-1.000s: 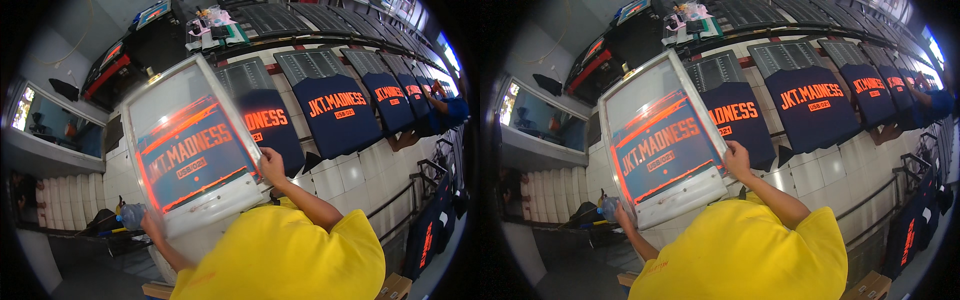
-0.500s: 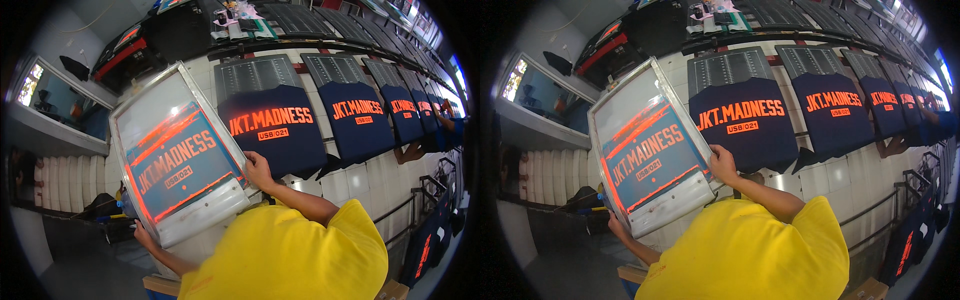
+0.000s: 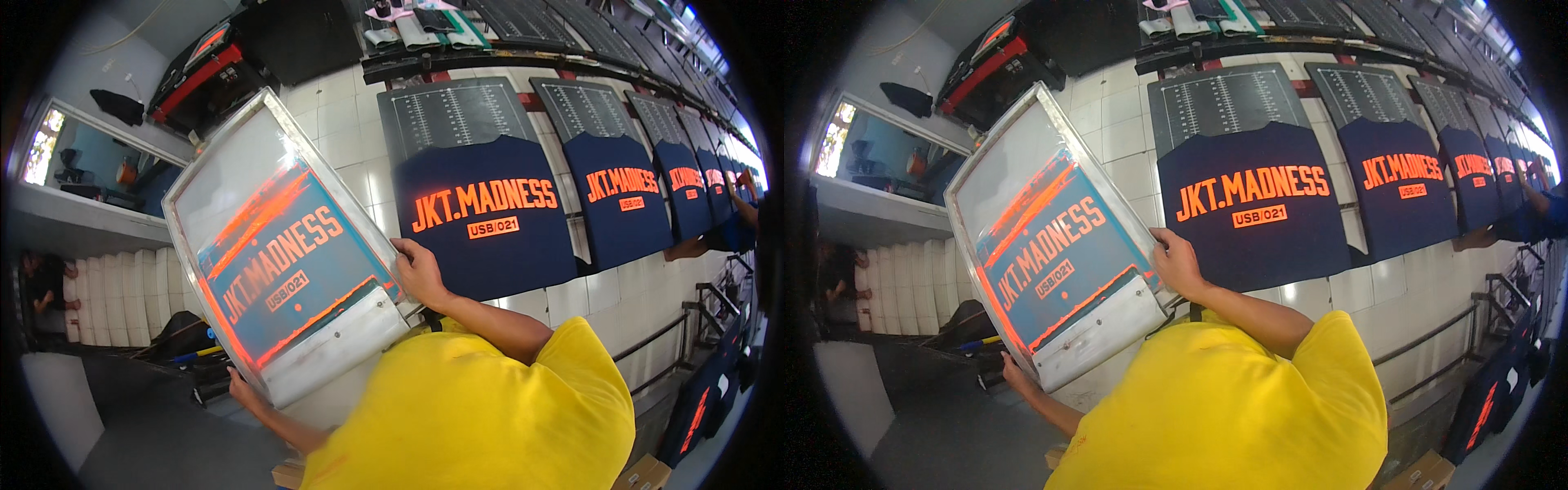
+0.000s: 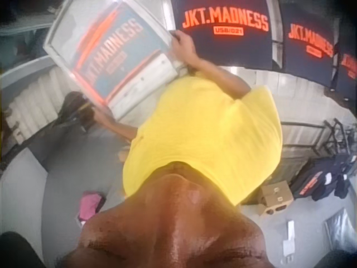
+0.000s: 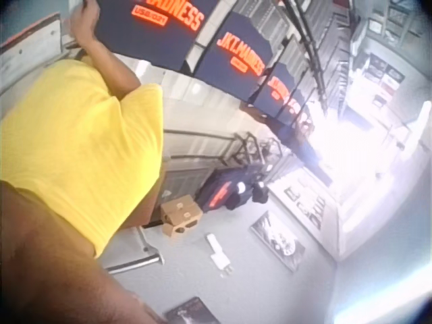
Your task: The person uses a squeegee to spread ink across a screen onto a shirt, then lifts the printing screen and places it onto a metal drying rack.
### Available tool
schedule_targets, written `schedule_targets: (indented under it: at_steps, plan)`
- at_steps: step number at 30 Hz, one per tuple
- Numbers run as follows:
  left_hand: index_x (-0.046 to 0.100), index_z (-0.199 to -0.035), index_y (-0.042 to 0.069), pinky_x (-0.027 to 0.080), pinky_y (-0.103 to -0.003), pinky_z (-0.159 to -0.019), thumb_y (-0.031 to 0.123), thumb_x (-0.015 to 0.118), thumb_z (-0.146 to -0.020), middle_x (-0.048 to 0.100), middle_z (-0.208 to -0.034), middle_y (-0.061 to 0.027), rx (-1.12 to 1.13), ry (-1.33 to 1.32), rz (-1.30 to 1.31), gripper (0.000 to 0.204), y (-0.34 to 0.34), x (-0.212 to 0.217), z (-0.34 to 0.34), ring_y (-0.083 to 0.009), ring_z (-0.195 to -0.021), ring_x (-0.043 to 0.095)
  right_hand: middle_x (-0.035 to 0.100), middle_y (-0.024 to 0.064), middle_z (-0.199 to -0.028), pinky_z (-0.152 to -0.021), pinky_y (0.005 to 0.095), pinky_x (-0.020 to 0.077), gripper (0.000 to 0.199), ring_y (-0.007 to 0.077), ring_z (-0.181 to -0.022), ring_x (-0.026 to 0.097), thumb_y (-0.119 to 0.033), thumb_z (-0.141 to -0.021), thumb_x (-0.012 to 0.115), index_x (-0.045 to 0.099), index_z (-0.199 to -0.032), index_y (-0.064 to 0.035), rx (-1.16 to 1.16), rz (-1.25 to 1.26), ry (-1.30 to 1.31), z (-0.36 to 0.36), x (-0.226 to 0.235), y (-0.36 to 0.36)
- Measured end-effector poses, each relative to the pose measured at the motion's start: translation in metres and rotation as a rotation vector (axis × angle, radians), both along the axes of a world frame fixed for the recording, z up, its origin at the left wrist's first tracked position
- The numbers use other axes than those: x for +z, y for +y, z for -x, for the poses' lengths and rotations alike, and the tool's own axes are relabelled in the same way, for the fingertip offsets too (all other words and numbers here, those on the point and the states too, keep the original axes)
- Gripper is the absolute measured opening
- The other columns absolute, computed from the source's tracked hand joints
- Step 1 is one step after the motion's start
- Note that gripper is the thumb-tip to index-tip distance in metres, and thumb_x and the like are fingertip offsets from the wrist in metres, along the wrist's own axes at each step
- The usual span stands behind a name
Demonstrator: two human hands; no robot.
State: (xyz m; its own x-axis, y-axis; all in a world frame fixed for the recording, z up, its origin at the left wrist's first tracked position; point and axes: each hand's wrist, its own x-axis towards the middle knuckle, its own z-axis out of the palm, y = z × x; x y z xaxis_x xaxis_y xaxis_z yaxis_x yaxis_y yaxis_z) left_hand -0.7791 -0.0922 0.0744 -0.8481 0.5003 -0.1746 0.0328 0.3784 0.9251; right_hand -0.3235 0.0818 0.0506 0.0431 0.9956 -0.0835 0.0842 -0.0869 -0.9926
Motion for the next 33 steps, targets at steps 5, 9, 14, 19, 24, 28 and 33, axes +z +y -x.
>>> schedule_targets:
  at_steps: [5,9,14,19,24,28,33]
  plan:
    - [0.069,-0.103,-0.009,0.051,-0.033,-0.075,0.041,0.050,-0.102,0.068,-0.095,-0.0105,0.079,0.006,-0.046,0.053,0.010,0.016,0.045,-0.0184,-0.083,0.062,0.070,0.0180,-0.108,-0.083,0.0294,0.0511,0.034,0.0183,-0.094,0.067,-0.003,-0.093,0.050,0.060,-0.124,0.0060,0.025,0.104,0.064,0.043,0.002,0.014]
    - [0.067,-0.105,-0.010,0.051,-0.033,-0.076,0.040,0.049,-0.103,0.067,-0.096,-0.0111,0.090,0.075,0.045,0.053,0.037,0.038,0.039,-0.0186,-0.083,0.062,0.070,0.0192,-0.110,-0.083,0.0293,0.0508,0.034,0.0195,-0.096,0.067,-0.004,-0.093,0.050,0.060,-0.125,0.0049,0.010,0.094,0.110,0.069,-0.014,0.028]
    - [0.067,-0.102,-0.008,0.051,-0.031,-0.072,0.039,0.048,-0.104,0.066,-0.092,-0.0102,0.116,-0.121,-0.107,0.051,0.060,0.015,0.071,-0.0175,-0.081,0.061,0.070,0.0191,-0.109,-0.084,0.0293,0.0506,0.034,0.0186,-0.096,0.066,-0.004,-0.093,0.050,0.060,-0.125,0.0052,0.013,0.140,0.049,0.093,-0.010,0.042]
    - [0.069,-0.098,-0.007,0.050,-0.030,-0.069,0.037,0.050,-0.103,0.065,-0.088,-0.0081,-0.034,-0.148,-0.098,0.048,0.086,0.000,0.135,-0.0160,-0.078,0.061,0.071,0.0165,-0.106,-0.082,0.0293,0.0509,0.034,0.0168,-0.093,0.066,-0.003,-0.093,0.050,0.061,-0.124,0.0040,-0.097,0.024,0.025,0.138,-0.031,0.057]
    - [0.069,-0.091,-0.007,0.048,-0.029,-0.067,0.035,0.052,-0.102,0.064,-0.081,-0.0058,-0.116,-0.109,-0.106,0.047,0.128,-0.037,0.225,-0.0141,-0.073,0.058,0.070,0.0169,-0.107,-0.088,0.0302,0.0507,0.032,0.0198,-0.097,0.067,-0.001,-0.091,0.050,0.062,-0.121,0.0052,-0.144,0.016,0.000,0.199,-0.049,0.090]
    - [0.068,-0.089,-0.002,0.047,-0.030,-0.062,0.033,0.052,-0.101,0.062,-0.076,-0.0046,-0.162,-0.103,-0.116,0.040,0.181,-0.041,0.260,-0.0142,-0.067,0.057,0.070,0.0146,-0.107,-0.091,0.0285,0.0501,0.031,0.0169,-0.099,0.066,0.004,-0.091,0.049,0.061,-0.119,0.0081,-0.165,0.002,-0.036,0.234,-0.052,0.119]
    - [0.065,-0.088,0.003,0.048,-0.030,-0.060,0.030,0.052,-0.099,0.062,-0.076,-0.0044,-0.430,0.220,0.007,0.032,0.231,-0.049,0.334,-0.0147,-0.065,0.059,0.071,0.0184,-0.106,-0.089,0.0310,0.0512,0.032,0.0203,-0.099,0.068,0.003,-0.088,0.050,0.063,-0.117,0.0089,-0.260,-0.052,0.044,0.265,-0.049,0.150]
